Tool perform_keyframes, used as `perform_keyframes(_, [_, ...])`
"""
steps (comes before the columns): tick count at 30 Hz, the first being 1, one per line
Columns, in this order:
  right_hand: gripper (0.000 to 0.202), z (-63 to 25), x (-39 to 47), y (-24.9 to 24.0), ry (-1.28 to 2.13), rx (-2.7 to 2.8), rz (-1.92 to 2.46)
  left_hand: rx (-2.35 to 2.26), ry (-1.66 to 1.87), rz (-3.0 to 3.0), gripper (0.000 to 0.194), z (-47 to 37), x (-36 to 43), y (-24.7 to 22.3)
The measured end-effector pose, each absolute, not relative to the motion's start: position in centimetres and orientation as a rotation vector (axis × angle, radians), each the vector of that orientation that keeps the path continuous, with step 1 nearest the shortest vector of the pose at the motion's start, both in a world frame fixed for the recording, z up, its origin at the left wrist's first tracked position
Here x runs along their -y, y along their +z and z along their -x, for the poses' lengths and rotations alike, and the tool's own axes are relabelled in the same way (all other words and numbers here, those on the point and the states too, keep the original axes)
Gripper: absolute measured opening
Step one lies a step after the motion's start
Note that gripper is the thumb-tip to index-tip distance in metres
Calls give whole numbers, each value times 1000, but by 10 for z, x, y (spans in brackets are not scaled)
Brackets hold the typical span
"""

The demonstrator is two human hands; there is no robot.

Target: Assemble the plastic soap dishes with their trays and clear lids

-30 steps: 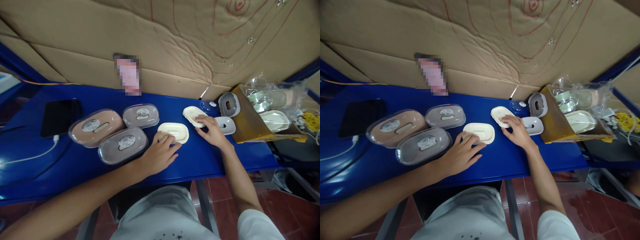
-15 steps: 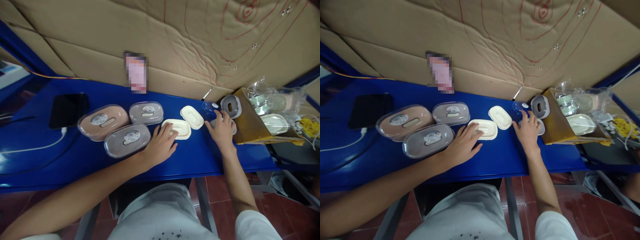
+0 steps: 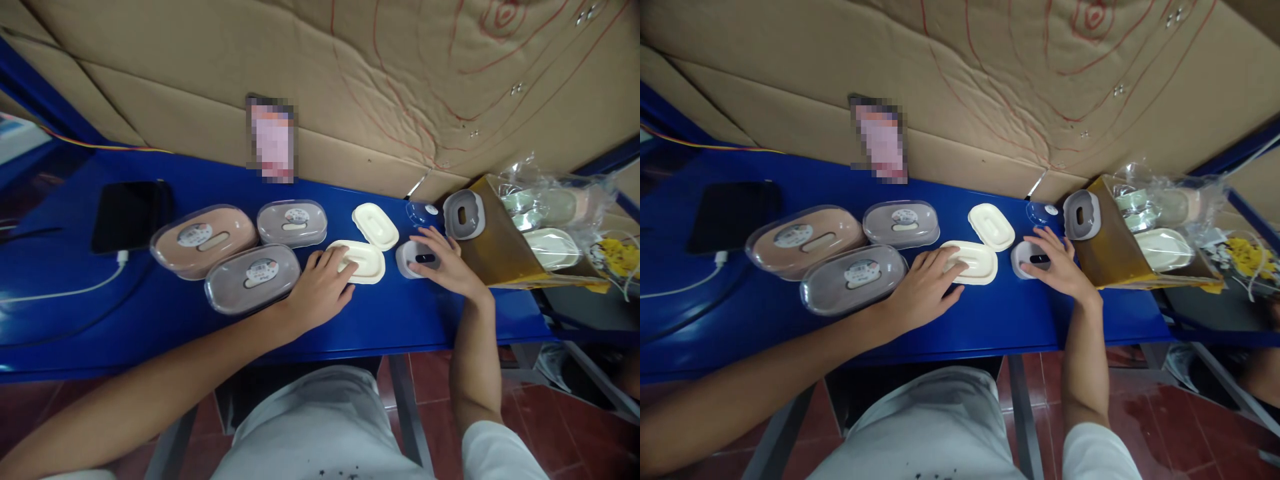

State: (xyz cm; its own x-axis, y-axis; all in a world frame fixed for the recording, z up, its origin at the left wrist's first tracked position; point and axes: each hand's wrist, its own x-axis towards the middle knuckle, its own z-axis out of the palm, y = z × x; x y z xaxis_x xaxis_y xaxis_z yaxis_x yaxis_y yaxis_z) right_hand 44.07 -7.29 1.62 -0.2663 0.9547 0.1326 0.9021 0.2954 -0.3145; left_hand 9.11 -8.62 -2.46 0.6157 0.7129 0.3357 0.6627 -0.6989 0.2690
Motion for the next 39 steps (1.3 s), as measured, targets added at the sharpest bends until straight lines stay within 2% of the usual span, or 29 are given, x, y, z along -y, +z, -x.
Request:
perform_keyframes(2, [74,-452,76,16,277,2308,1828,-1193,708,-2675,37,-91,85,-26])
perform_keyframes(5, [82,-452,77,14,290,2316,1865,-1200,783,-2601,45,-91,83,-31])
perform_keyframes(11, [71,-415,71,6,37,2265,1733,-1164,799,-2548,48,-92,80,-35])
perform_keyframes(17, [72,-411,73,12,203,2450,1494,-1229,801,-2525,53,-89,75,-35])
perform_keyframes(21, [67,-417,74,13,236,2403,1498,-1217,795,-2525,52,-88,73,-36])
perform_keyframes(39, [38,-404,66,1,-91,2173,1544,-1184,798,-2564,43,-87,76,-30])
